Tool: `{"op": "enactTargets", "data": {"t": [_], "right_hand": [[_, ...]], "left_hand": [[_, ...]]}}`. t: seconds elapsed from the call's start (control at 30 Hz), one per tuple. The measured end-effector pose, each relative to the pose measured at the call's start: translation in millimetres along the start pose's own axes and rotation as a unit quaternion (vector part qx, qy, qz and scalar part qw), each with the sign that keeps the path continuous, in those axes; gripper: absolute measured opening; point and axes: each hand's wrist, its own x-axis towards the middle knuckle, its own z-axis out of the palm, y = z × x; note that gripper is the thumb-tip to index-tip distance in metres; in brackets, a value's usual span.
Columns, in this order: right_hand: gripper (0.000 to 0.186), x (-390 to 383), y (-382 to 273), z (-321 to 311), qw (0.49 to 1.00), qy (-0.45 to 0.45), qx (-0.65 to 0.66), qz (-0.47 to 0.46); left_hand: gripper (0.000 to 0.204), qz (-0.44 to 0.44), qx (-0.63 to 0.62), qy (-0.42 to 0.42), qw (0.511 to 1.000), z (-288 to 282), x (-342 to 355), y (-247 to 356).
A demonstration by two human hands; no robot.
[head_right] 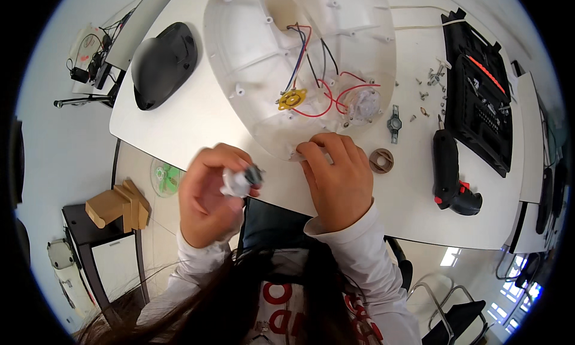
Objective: The person disassembles a white plastic appliance base, removes a small motor and wiring, then reassembles the unit by reconnecting wires and securing components with screws. The person uses a cordless screwdriver and handles screws, wires, and a motor throughout the process.
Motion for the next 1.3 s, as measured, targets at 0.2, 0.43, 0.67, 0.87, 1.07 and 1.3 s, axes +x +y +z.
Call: {"op": "enactTargets", "data": {"t": [0.2,0.43,0.67,0.87,1.07,1.3], "right_hand": [[0.012,-9.2,0.4,-11.4,0.993,0.016,0.117,0.008],[0.019,-26.7,-10.4,-44.9,0.917,-0.116,0.353,0.142],[0.02,-32.1,-9.7,-39.7,0.93,-0.079,0.344,0.107],[0.02,-39.1,-15.3,-33.8,0.939,-0.027,0.342,0.028],[0.029,-41.2,-18.3,-27.0,0.898,-0.065,0.432,0.053],[0.028,-38.5,-17.7,-33.4,0.882,-0.097,0.46,0.032]], "left_hand": [[0.042,0.027,0.102,-0.052,0.993,16.8,-2.8,-13.4],[0.043,0.12,0.242,-0.099,0.958,32.7,6.3,-14.3],[0.039,0.158,0.375,-0.05,0.912,46.2,3.5,-20.8],[0.04,0.246,0.385,-0.036,0.889,42.1,-0.8,-37.4],[0.034,0.357,0.417,0.021,0.835,41.1,5.0,-43.7],[0.028,0.399,0.426,0.025,0.812,45.9,10.6,-36.2]]}}
